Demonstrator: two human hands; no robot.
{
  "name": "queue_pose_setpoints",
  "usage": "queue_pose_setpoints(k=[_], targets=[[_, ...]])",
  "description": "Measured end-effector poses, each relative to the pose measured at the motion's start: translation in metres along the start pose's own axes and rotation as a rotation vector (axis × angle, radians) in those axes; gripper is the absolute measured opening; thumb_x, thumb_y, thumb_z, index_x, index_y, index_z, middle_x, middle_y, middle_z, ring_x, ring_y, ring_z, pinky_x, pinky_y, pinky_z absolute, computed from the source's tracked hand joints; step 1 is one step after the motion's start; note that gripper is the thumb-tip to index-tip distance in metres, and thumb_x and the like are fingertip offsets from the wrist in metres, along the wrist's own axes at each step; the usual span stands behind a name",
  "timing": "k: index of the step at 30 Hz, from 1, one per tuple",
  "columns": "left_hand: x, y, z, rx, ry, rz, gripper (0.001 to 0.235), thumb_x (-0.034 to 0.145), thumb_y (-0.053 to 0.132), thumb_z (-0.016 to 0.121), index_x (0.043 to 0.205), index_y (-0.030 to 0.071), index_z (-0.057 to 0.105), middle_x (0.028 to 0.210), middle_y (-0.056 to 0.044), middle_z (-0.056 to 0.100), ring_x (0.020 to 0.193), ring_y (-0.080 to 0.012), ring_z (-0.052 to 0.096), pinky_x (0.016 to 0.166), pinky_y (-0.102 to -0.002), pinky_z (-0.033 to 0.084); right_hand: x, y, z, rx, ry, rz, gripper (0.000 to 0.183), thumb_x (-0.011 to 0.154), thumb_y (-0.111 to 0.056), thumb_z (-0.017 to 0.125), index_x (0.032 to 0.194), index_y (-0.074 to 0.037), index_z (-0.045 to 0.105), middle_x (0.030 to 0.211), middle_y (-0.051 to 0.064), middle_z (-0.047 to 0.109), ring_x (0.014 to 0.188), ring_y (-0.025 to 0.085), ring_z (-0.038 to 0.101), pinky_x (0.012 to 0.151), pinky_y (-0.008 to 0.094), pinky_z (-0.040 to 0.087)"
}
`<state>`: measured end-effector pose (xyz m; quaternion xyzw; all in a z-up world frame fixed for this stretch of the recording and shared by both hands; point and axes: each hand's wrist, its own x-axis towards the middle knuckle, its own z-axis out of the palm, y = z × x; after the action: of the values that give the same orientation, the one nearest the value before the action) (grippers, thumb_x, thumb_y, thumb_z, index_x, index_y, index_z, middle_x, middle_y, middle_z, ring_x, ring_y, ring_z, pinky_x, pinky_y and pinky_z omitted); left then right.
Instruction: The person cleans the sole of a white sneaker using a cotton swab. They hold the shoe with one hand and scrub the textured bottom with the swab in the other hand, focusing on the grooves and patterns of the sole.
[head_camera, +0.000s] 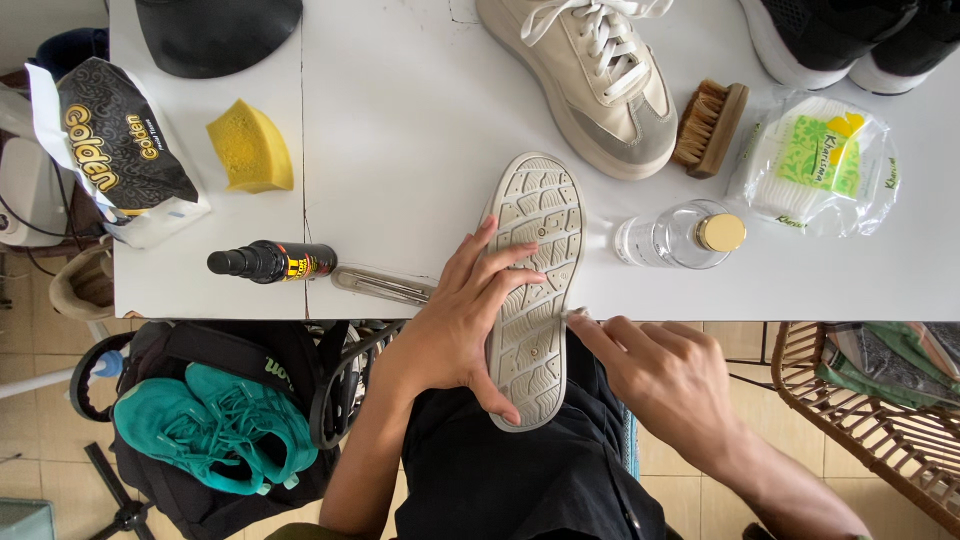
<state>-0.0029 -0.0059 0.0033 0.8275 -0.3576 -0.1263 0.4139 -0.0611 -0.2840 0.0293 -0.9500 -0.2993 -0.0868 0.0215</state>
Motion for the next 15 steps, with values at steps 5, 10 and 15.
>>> queue_pose_setpoints(k=[5, 10, 15], targets=[[-0.005, 0.000, -0.001, -0.048, -0.020, -0.044, 0.131, 0.054, 0.090, 0.074, 0.155, 0.010, 0.050, 0.177, -0.015, 0.035, 0.174, -0.0438, -0.002, 0.139, -0.070, 0.010, 0.009, 0.011, -0.019, 0.427, 0.214, 0.090, 0.036, 0.102, 0.008, 0.072, 0.124, -0.018, 0.084, 0.079, -0.009, 0.075, 0.053, 0.006, 0.049, 0.047, 0.026, 0.042], [-0.003, -0.002, 0.000, -0.012, -0.034, -0.045, 0.136, 0.051, 0.089, 0.079, 0.158, 0.009, 0.048, 0.176, -0.016, 0.035, 0.173, -0.0447, -0.001, 0.138, -0.070, 0.012, 0.004, 0.011, 0.012, 0.576, 0.145, 0.183, 0.024, 0.106, -0.007, 0.076, 0.123, -0.021, 0.084, 0.084, -0.008, 0.079, 0.061, 0.009, 0.068, 0.054, 0.029, 0.050], [-0.003, -0.004, 0.001, 0.023, -0.044, -0.037, 0.139, 0.050, 0.090, 0.080, 0.158, 0.008, 0.048, 0.176, -0.016, 0.035, 0.173, -0.0443, -0.002, 0.140, -0.070, 0.005, -0.001, 0.006, 0.033, 0.395, 0.201, 0.053, 0.028, 0.107, -0.005, 0.076, 0.122, -0.029, 0.083, 0.076, -0.013, 0.067, 0.052, 0.013, 0.045, 0.050, 0.028, 0.039]])
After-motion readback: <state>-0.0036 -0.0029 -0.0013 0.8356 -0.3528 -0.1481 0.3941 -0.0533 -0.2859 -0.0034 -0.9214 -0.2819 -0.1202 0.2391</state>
